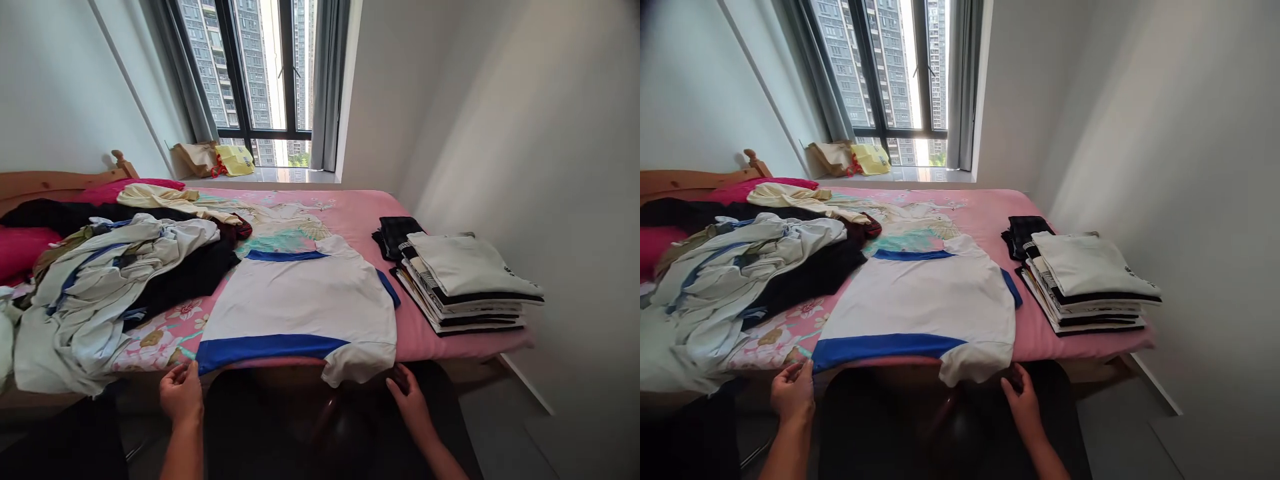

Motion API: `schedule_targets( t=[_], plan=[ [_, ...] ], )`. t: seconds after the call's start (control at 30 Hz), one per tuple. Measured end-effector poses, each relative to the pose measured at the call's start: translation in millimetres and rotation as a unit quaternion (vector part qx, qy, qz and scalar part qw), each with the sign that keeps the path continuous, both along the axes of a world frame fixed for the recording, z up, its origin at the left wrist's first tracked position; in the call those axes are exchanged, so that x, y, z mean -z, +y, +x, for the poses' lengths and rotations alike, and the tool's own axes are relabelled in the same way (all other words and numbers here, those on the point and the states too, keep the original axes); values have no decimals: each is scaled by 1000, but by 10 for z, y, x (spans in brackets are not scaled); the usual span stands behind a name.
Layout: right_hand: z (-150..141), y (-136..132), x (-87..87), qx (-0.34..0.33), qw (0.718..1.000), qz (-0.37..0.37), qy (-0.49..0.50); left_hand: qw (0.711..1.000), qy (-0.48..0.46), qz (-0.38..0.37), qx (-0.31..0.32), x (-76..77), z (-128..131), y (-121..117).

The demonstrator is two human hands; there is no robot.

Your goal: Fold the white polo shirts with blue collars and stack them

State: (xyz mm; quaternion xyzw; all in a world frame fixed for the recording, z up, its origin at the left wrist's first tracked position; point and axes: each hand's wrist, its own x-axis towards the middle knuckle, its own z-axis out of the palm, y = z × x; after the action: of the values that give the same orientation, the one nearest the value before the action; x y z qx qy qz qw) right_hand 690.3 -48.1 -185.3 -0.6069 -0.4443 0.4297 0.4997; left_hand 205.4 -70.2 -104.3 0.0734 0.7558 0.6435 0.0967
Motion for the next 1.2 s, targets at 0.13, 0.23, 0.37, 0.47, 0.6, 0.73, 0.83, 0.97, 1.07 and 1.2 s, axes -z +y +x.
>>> schedule_targets(
  t=[0.13, 0.23, 0.37, 0.47, 0.6, 0.73, 0.83, 0.97, 1.07, 1.2],
  plan=[
    [-130, 114, -118, -26, 997, -33, 70, 990, 82, 10, 112, -31, 661, -3],
    [-234, 143, -204, -53, 989, -32, 132, 910, 52, -32, 410, 63, 1349, 76],
    [-269, 134, -249, -57, 981, -49, 180, 823, -82, -81, 556, 237, 2094, 182],
    [-227, 87, -268, -79, 979, -80, 173, 805, -139, -56, 574, 276, 2383, 223],
    [-172, -2, -358, -115, 957, -85, 252, 789, -188, -52, 583, 240, 2517, 204],
    [-163, -103, -420, -147, 933, -113, 309, 763, -272, -21, 586, 281, 2558, 79],
    [-174, -177, -394, -188, 925, -146, 295, 744, -327, 12, 582, 386, 2568, -26],
    [-182, -234, -366, -196, 936, -166, 242, 750, -330, -6, 573, 525, 2541, -113],
    [-171, -258, -414, -184, 938, -174, 236, 767, -336, -4, 547, 563, 2521, -134],
    [-137, -318, -517, -193, 934, -173, 248, 782, -353, -11, 514, 498, 2545, -101]
  ],
)
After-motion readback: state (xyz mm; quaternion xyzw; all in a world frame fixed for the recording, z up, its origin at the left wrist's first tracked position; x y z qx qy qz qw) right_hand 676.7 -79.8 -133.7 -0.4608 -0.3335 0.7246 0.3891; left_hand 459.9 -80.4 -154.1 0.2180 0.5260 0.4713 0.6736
